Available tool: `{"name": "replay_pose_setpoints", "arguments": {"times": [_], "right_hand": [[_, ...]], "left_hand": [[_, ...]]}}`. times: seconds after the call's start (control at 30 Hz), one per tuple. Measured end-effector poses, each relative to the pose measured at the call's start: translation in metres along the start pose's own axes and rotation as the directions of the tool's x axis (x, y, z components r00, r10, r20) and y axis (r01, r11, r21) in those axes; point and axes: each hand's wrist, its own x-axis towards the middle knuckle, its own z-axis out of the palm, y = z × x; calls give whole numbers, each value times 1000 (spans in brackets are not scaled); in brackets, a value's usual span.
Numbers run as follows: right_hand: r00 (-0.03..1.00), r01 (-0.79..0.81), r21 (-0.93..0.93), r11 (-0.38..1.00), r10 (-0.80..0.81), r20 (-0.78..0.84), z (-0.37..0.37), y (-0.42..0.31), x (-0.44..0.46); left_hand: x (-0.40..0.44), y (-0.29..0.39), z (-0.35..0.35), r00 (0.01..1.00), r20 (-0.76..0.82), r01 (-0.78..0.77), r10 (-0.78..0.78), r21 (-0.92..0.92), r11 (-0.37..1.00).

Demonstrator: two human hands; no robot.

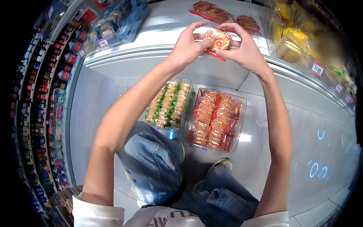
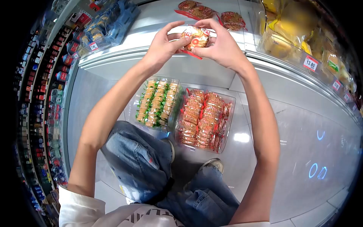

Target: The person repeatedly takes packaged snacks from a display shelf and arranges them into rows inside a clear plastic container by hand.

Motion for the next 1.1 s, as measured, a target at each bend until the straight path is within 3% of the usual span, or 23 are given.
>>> {"name": "replay_pose_setpoints", "arguments": {"times": [0.1, 0.13, 0.17, 0.23, 0.27, 0.37, 0.5, 0.53, 0.67, 0.8, 0.9, 1.0, 1.1], "right_hand": [[983, -143, 29, 989, 139, 120, -5, 5, -13], [942, -263, 64, 963, 242, 231, -6, 1, -22], [888, -364, 3, 931, 346, 304, -5, 4, -30], [761, -420, -229, 878, 478, 439, -1, 13, -44], [680, -438, -313, 843, 538, 498, 6, 20, -54], [458, -383, -585, 715, 697, 552, 30, 23, -82], [427, -285, -572, 769, 636, 642, 53, 53, -126], [360, -224, -663, 715, 693, 625, 58, 43, -129], [301, -66, -789, 611, 766, 568, 73, 72, -166], [328, 72, -879, 471, 821, 466, 88, 63, -191], [472, 61, -836, 545, 723, 505, 90, 88, -215], [482, 18, -837, 547, 729, 486, 83, 84, -205], [417, -71, -804, 590, 750, 514, 71, 66, -182]], "left_hand": [[-13, -1, -6, 980, 191, 40, -60, 107, 993], [-14, -6, -5, 953, 294, 53, -75, 82, 995], [-18, -16, -4, 941, 321, 37, -108, 219, 975], [-26, -37, 2, 885, 437, -26, -163, 396, 918], [-27, -64, 6, 856, 493, -50, -157, 380, 924], [-55, -80, 31, 769, 551, -148, -323, 646, 749], [-86, -111, 48, 617, 684, -350, -389, 681, 643], [-93, -115, 52, 604, 679, -376, -418, 705, 601], [-121, -129, 69, 561, 643, -430, -521, 764, 480], [-128, -135, 77, 508, 650, -483, -565, 758, 438], [-124, -133, 76, 497, 653, -525, -572, 751, 401], [-118, -126, 72, 490, 632, -518, -600, 765, 383], [-119, -130, 69, 461, 646, -511, -609, 754, 412]]}}
